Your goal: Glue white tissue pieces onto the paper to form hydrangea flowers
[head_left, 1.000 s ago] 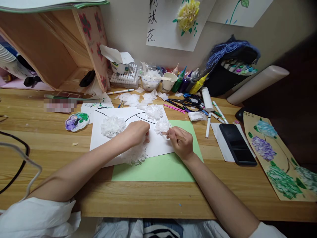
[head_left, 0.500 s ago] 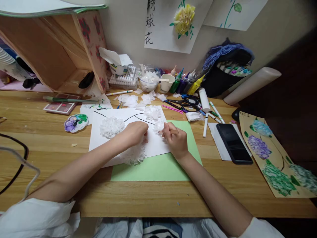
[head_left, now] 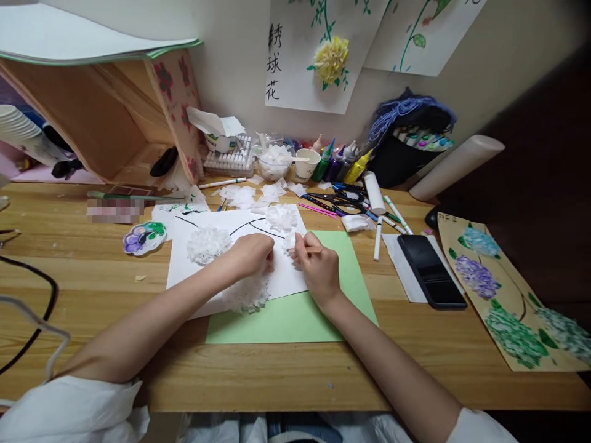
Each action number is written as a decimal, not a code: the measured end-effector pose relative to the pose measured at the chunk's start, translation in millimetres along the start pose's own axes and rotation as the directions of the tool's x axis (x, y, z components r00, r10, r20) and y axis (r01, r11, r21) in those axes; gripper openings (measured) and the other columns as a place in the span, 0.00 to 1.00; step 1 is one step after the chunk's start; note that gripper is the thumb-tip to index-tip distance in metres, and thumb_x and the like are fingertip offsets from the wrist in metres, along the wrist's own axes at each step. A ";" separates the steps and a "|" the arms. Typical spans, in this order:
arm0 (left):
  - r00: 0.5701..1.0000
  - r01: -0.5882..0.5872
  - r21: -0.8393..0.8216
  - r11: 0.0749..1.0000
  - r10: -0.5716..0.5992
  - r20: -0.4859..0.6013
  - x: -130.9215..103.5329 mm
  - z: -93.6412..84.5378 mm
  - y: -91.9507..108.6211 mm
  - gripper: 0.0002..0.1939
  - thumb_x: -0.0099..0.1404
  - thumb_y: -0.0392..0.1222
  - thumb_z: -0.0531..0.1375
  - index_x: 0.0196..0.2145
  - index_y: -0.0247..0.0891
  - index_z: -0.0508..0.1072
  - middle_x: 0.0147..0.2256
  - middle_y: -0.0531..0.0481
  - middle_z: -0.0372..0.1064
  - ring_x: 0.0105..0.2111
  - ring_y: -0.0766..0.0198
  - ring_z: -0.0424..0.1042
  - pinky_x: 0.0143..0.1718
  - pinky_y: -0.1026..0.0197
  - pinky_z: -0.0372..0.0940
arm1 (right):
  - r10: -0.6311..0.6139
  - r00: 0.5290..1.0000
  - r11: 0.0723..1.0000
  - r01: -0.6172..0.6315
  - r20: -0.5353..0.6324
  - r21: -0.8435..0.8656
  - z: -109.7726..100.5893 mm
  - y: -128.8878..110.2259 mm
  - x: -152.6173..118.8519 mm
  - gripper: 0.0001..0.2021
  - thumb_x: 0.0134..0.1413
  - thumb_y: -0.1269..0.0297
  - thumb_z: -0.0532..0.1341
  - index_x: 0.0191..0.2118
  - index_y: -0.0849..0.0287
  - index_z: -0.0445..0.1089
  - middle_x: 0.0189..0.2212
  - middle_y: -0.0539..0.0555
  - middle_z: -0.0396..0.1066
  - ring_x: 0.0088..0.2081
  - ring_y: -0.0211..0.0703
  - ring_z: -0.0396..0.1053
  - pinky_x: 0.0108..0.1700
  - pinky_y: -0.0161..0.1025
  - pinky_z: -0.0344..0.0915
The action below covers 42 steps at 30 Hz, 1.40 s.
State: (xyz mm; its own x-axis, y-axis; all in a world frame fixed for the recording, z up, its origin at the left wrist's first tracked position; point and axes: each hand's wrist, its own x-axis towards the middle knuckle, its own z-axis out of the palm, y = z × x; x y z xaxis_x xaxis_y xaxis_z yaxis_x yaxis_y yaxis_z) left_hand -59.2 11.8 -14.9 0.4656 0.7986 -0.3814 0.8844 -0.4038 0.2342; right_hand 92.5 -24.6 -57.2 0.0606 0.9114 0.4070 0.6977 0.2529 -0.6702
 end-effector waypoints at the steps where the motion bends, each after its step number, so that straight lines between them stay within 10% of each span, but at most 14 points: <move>1: 1.000 -0.002 -0.003 1.000 0.002 -0.002 -0.2 0.1 -0.1 0.07 0.51 0.37 0.60 0.31 0.37 0.74 0.32 0.48 0.75 0.35 0.58 0.72 0.32 0.63 0.60 | 0.005 1.000 1.000 -0.005 0.001 0.004 0.1 -0.2 0.4 0.17 0.60 0.58 0.50 0.20 0.56 0.58 0.15 0.48 0.68 0.17 0.35 0.67 0.20 0.30 0.54; 18: 1.000 0.000 -0.014 1.000 0.000 0.002 0.7 0.0 -1.2 0.07 0.51 0.37 0.61 0.31 0.37 0.74 0.33 0.48 0.75 0.33 0.59 0.72 0.29 0.64 0.58 | -0.072 0.997 0.997 0.071 0.037 0.008 -9.8 14.2 2.4 0.18 0.62 0.59 0.47 0.22 0.57 0.59 0.18 0.50 0.72 0.20 0.36 0.69 0.23 0.31 0.57; 25: 1.000 -0.015 -0.018 1.000 0.015 -0.003 1.7 1.1 -1.5 0.07 0.51 0.38 0.60 0.31 0.37 0.74 0.32 0.48 0.75 0.34 0.58 0.72 0.29 0.63 0.59 | -0.333 0.943 0.904 0.317 -0.008 -0.287 -3.1 10.9 1.3 0.18 0.63 0.61 0.48 0.21 0.57 0.59 0.14 0.50 0.68 0.17 0.36 0.64 0.21 0.34 0.51; 34: 1.000 -0.006 -0.022 1.000 0.007 0.014 -0.2 -1.9 0.6 0.08 0.50 0.38 0.61 0.31 0.37 0.74 0.32 0.47 0.74 0.33 0.58 0.72 0.30 0.63 0.60 | -0.162 0.986 0.987 0.162 -0.040 0.017 -19.4 12.3 -2.9 0.18 0.62 0.62 0.47 0.22 0.57 0.61 0.18 0.50 0.71 0.20 0.35 0.68 0.26 0.31 0.59; 42: 1.000 -0.011 -0.016 1.000 0.011 0.009 1.5 0.1 -1.3 0.08 0.51 0.38 0.61 0.31 0.37 0.75 0.32 0.47 0.74 0.33 0.58 0.72 0.31 0.63 0.61 | -0.170 0.985 0.984 0.172 0.033 -0.038 -14.2 15.4 -3.8 0.19 0.62 0.59 0.47 0.21 0.57 0.62 0.17 0.51 0.69 0.21 0.36 0.67 0.26 0.32 0.59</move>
State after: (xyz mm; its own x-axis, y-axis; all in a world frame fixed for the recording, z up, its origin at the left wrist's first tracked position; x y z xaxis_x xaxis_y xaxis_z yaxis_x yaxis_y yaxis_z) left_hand -59.6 13.5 -15.9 0.4754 0.7900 -0.3872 0.8787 -0.4049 0.2528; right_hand 113.1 -28.7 -60.2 -0.0830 0.8653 0.4942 0.7244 0.3930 -0.5664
